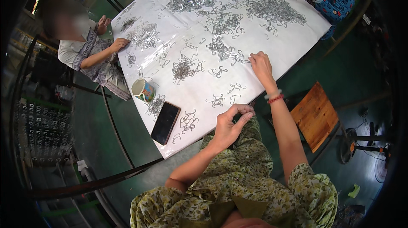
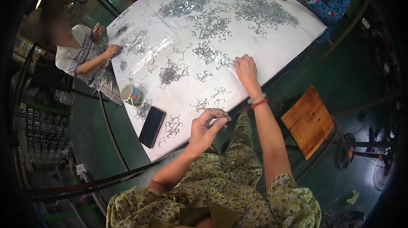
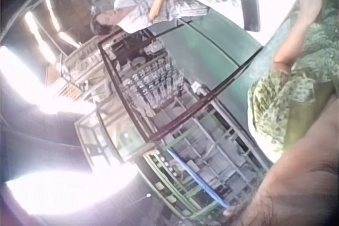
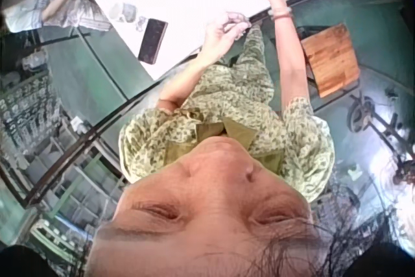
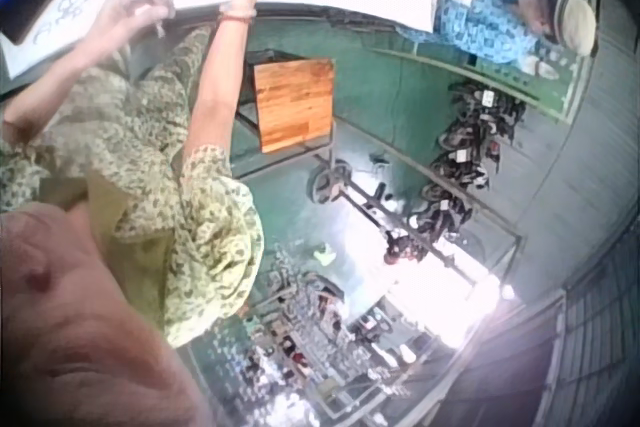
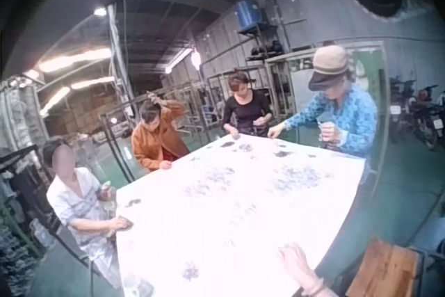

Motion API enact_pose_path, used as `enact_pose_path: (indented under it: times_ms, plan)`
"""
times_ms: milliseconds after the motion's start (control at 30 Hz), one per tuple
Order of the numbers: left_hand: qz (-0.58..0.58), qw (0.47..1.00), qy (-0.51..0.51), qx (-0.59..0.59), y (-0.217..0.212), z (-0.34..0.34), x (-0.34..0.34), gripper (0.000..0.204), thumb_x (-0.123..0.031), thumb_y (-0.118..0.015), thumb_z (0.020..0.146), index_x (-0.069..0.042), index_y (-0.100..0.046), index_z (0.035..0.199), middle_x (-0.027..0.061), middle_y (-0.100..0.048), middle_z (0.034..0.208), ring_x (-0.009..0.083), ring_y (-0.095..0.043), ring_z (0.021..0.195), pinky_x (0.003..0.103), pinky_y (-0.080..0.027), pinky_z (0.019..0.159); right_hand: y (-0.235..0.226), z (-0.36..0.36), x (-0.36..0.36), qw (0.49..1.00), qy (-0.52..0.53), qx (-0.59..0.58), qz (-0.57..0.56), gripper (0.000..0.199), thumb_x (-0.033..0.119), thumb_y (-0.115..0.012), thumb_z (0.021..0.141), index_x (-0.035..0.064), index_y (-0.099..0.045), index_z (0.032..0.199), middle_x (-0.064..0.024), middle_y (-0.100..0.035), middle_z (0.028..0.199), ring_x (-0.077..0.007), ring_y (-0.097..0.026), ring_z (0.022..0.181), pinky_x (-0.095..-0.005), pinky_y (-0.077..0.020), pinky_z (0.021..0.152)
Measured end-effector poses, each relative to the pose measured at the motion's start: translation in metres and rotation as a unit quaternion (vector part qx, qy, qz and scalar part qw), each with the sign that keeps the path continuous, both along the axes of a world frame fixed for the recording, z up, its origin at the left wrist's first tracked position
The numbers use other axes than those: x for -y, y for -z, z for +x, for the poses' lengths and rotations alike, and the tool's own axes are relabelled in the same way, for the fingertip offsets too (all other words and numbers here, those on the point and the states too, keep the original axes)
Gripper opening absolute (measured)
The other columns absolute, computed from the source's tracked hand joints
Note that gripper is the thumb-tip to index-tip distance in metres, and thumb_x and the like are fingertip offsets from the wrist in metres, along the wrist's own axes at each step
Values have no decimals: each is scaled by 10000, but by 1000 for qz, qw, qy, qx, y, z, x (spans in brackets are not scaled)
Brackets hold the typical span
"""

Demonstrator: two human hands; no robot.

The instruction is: The person picks small metal hooks and links from a large white sheet on a table and connects them into a chain. The person repeatedly lifts the chain to hang it on an overhead rack, then returns to the table to continue linking more hooks. Other people at the table perform similar linking actions.

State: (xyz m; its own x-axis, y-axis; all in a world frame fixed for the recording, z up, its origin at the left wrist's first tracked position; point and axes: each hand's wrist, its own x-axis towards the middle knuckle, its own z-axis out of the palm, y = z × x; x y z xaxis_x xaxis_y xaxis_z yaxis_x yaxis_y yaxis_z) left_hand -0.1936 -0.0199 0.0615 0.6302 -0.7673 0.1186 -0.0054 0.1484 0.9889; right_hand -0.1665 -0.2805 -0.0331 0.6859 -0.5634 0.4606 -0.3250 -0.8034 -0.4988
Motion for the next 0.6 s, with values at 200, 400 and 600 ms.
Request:
enact_pose_path:
  times_ms: [200, 400, 600]
  plan:
    - [36, 997, 12, 72, -5, 10, 1, 74, -21, -650, 908, 19, -615, 958, 83, -693, 905, 125, -640, 876, 260, -508, 786, 2, 15, 0, 992, -16, -118, -39, 146, 99, -664, 824, -8, -690, 919, -153, -654, 856, -326, -617, 841, -437, -488, 773]
    - [26, 993, -24, 110, 5, 16, 5, 120, -27, -688, 867, 32, -650, 964, 92, -704, 870, 120, -642, 807, 267, -510, 763, -73, -40, -53, 959, -116, -3, 260, 122, 26, -607, 837, -4, -655, 945, -79, -682, 779, -182, -614, 678, -299, -471, 632]
    - [24, 990, -15, 137, 4, 20, 9, 121, -33, -676, 866, 17, -647, 972, 111, -710, 888, 167, -680, 821, 292, -529, 751, -160, -90, -95, 957, -190, -54, 215, 119, 58, -645, 813, -15, -670, 904, -116, -634, 745, -191, -561, 607, -310, -451, 584]
